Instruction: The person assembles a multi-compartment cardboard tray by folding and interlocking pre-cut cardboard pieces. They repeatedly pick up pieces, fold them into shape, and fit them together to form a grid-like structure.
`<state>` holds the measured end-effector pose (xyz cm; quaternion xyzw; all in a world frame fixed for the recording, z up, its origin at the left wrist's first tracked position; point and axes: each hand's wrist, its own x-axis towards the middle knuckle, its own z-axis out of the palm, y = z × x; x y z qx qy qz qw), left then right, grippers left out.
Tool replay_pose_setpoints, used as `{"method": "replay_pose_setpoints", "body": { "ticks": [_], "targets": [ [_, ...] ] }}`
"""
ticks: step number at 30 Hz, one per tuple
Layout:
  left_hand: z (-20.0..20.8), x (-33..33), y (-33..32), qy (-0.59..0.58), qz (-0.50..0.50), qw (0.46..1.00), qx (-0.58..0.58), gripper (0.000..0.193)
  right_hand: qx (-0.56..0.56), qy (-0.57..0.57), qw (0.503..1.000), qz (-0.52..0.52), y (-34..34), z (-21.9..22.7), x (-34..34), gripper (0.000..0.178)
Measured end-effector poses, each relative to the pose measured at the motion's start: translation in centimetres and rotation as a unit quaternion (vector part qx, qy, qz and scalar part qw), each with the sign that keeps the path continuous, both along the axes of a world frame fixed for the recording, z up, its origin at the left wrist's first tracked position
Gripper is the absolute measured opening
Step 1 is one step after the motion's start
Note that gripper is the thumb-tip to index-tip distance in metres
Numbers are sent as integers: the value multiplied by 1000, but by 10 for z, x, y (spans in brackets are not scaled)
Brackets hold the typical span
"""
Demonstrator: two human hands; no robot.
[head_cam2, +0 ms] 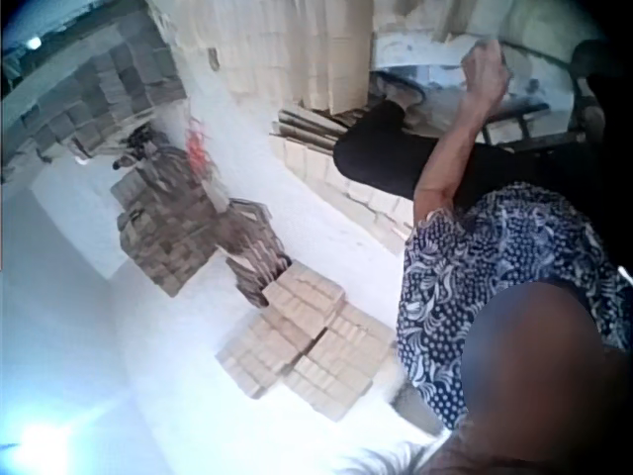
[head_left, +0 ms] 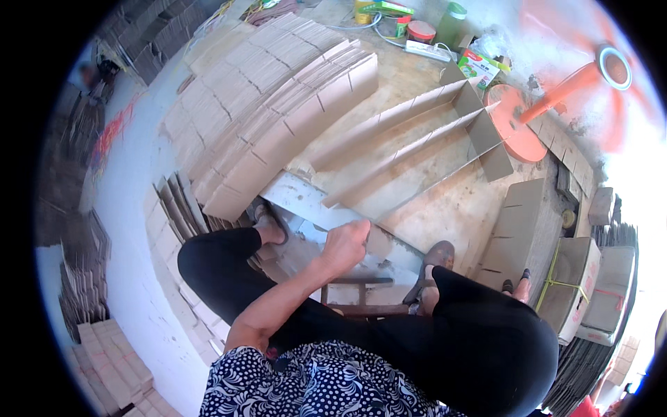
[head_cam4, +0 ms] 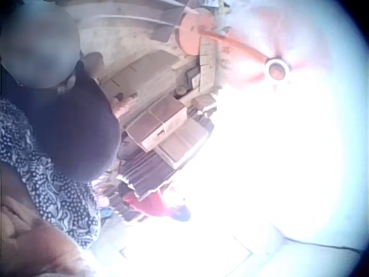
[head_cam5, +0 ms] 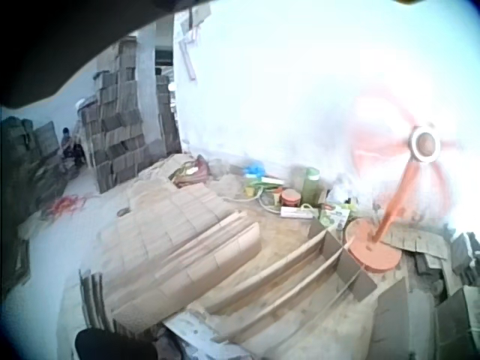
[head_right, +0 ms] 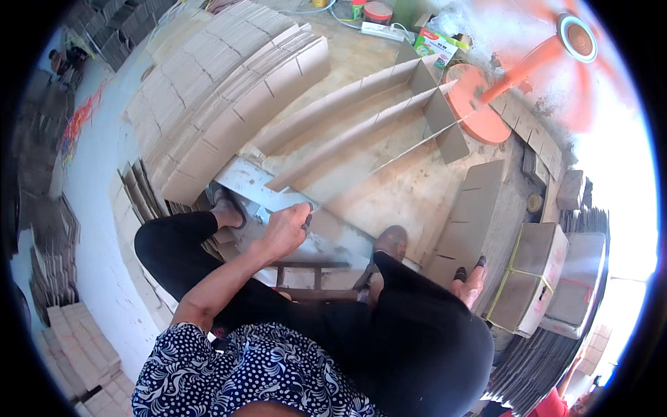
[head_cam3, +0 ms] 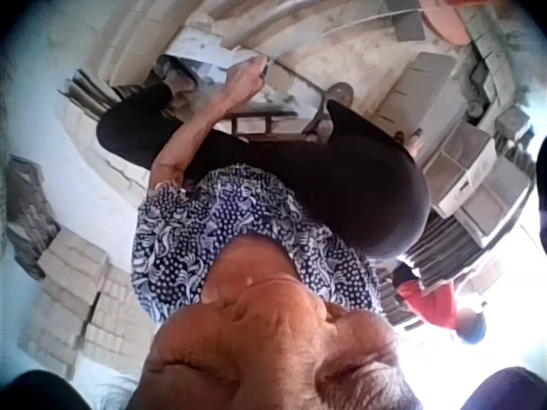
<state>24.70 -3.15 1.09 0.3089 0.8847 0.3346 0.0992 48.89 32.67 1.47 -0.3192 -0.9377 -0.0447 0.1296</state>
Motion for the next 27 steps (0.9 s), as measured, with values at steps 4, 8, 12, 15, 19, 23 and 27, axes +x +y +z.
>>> {"method": "replay_pose_setpoints", "body": {
  "ticks": [4, 8, 12, 15, 19, 23, 27],
  "targets": [
    [-3, 5, 12, 26, 13, 999, 31, 10, -233, 185, 952, -68, -7, 25, -16, 70],
    [-9, -2, 29, 54, 24, 998, 38, 11, -502, 393, 761, -120, -30, 50, -55, 63],
    [-14, -3, 26, 41, 34, 998, 35, 18, -677, 454, 561, -149, -58, 66, -96, 58],
    [-1, -1, 22, -12, 26, 1000, 8, 19, -732, 354, 582, -29, -76, 69, -130, 54],
    [-2, 3, 9, -23, 31, 999, -18, 21, -380, 144, 804, 434, -84, 71, -170, 62],
    [-13, 5, 2, -34, 36, 999, -21, 22, -399, 72, 789, 460, -97, 70, -186, 79],
    [-14, 6, 5, -11, 43, 999, -4, 20, -617, 36, 730, 292, -107, 73, -193, 80]
  ]
}}
